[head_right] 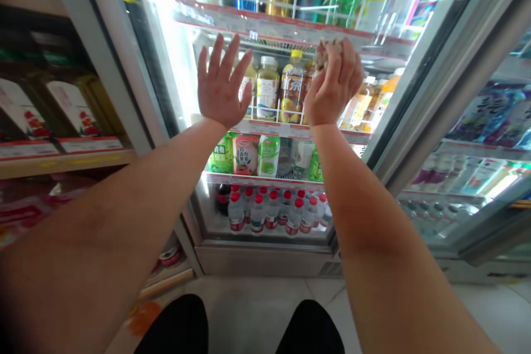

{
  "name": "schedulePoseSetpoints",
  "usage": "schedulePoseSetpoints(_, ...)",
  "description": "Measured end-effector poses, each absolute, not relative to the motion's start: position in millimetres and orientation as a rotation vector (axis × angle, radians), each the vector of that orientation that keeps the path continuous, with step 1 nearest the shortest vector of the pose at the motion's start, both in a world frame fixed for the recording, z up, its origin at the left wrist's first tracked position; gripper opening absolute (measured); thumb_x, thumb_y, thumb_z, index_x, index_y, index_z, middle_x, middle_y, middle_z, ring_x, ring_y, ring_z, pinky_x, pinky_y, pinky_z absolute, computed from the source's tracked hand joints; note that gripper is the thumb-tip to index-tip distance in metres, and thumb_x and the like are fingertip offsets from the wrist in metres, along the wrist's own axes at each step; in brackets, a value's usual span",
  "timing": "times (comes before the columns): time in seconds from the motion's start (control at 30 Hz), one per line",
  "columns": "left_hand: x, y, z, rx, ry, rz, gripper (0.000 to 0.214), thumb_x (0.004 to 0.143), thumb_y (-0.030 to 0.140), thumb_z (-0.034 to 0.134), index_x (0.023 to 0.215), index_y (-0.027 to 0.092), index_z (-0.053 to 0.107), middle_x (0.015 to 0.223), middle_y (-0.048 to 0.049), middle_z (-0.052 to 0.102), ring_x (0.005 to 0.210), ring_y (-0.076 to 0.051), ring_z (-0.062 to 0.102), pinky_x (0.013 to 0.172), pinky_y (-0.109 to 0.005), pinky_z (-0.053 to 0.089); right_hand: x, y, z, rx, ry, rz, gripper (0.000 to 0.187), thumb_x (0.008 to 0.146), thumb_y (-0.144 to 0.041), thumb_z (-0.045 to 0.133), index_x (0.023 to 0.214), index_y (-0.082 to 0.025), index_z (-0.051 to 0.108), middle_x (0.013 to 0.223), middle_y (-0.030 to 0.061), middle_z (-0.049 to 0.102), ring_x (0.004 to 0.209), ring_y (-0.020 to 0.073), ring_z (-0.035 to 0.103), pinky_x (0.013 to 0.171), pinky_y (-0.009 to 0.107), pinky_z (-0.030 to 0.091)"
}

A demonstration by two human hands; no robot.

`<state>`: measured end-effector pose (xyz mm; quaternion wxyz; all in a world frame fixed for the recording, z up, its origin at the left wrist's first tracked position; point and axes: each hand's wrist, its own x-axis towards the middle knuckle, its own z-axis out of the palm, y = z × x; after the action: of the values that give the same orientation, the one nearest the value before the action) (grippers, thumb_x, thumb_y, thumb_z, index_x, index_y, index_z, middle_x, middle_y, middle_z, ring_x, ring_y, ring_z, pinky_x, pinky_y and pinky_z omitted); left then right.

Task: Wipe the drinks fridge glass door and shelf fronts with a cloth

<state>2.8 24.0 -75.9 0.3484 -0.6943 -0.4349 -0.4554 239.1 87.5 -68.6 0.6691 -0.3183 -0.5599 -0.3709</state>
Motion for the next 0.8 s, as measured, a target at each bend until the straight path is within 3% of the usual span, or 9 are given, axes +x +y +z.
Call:
schedulePoseSetpoints(0.13, 3.2, 20.9, -78.1, -1.743, -1.113, -1.146, 0.060, 0.100, 0.041, 0.039, 0.159, 0.034, 0.030, 0.165, 0.0207, 0.003, 0.155, -0.013, -0.010, 0.131, -0.041, -0.013, 237.7, 90.2, -67.9, -0.720, -1.182, -0.806, 0.050, 0.104, -0.032, 0.021, 0.136, -0.021, 0.057, 0.149, 0.0147, 0.051, 0.138, 0.0278, 0.040, 0.119, 0.051, 0.027)
schedulePoseSetpoints(0.23, 3.7, 19.1, -79.7, -1.712, -1.108, -1.126, 0.058, 0.101, 0.039, 0.038, 0.158, 0.038, 0.030, 0.165, 0.0207, 0.006, 0.155, -0.012, -0.009, 0.132, -0.042, -0.009, 236.5, 80.1, -72.6, -0.656, -1.388, -0.936, 0.048, 0.103, -0.034, 0.026, 0.136, -0.022, 0.058, 0.150, 0.0100, 0.051, 0.142, 0.0271, 0.039, 0.118, 0.052, 0.031)
schedulePoseSetpoints(0.33, 4.3, 19.1, -80.3, -1.662, -1.122, -1.085, 0.059, 0.101, 0.036, 0.038, 0.159, 0.034, 0.030, 0.166, 0.0167, 0.007, 0.155, -0.012, -0.010, 0.132, -0.044, -0.008, 236.0, 70.4, -76.6, -0.567, -1.704, -1.050, 0.048, 0.102, -0.039, 0.029, 0.140, -0.025, 0.056, 0.155, 0.0039, 0.048, 0.147, 0.0277, 0.036, 0.119, 0.054, 0.031)
schedulePoseSetpoints(0.47, 5.2, 18.5, -80.9, -1.598, -1.119, -1.034, 0.060, 0.100, 0.031, 0.039, 0.160, 0.030, 0.032, 0.167, 0.0117, 0.009, 0.154, -0.012, -0.009, 0.132, -0.043, -0.005, 235.4, 67.7, -77.3, -0.567, -1.774, -1.030, 0.049, 0.102, -0.036, 0.029, 0.141, -0.026, 0.055, 0.157, 0.0026, 0.046, 0.148, 0.0273, 0.035, 0.120, 0.054, 0.030)
schedulePoseSetpoints(0.57, 4.4, 19.9, -81.2, -1.621, -1.107, -1.069, 0.060, 0.099, 0.031, 0.041, 0.159, 0.033, 0.032, 0.166, 0.0149, 0.008, 0.154, -0.011, -0.008, 0.132, -0.041, -0.007, 234.2, 71.0, -75.6, -0.637, -1.600, -0.921, 0.048, 0.104, -0.037, 0.025, 0.141, -0.028, 0.055, 0.156, 0.0039, 0.046, 0.146, 0.0260, 0.036, 0.121, 0.052, 0.026)
schedulePoseSetpoints(0.7, 0.9, 27.7, -80.3, -1.679, -1.100, -1.089, 0.062, 0.100, 0.036, 0.043, 0.160, 0.032, 0.028, 0.166, 0.0163, 0.001, 0.154, -0.013, -0.012, 0.130, -0.040, -0.016, 233.8, 74.5, -72.1, -0.707, -1.247, -0.751, 0.052, 0.105, -0.037, 0.021, 0.140, -0.018, 0.055, 0.152, 0.0141, 0.048, 0.142, 0.0270, 0.038, 0.121, 0.050, 0.025)
schedulePoseSetpoints(0.8, -0.7, 31.4, -79.9, -1.713, -1.080, -1.106, 0.062, 0.100, 0.037, 0.044, 0.160, 0.033, 0.027, 0.165, 0.0176, -0.003, 0.154, -0.013, -0.015, 0.128, -0.040, -0.021, 234.9, 72.1, -71.5, -0.706, -1.238, -0.760, 0.049, 0.104, -0.033, 0.026, 0.137, -0.016, 0.058, 0.150, 0.0143, 0.051, 0.140, 0.0262, 0.040, 0.122, 0.047, 0.028)
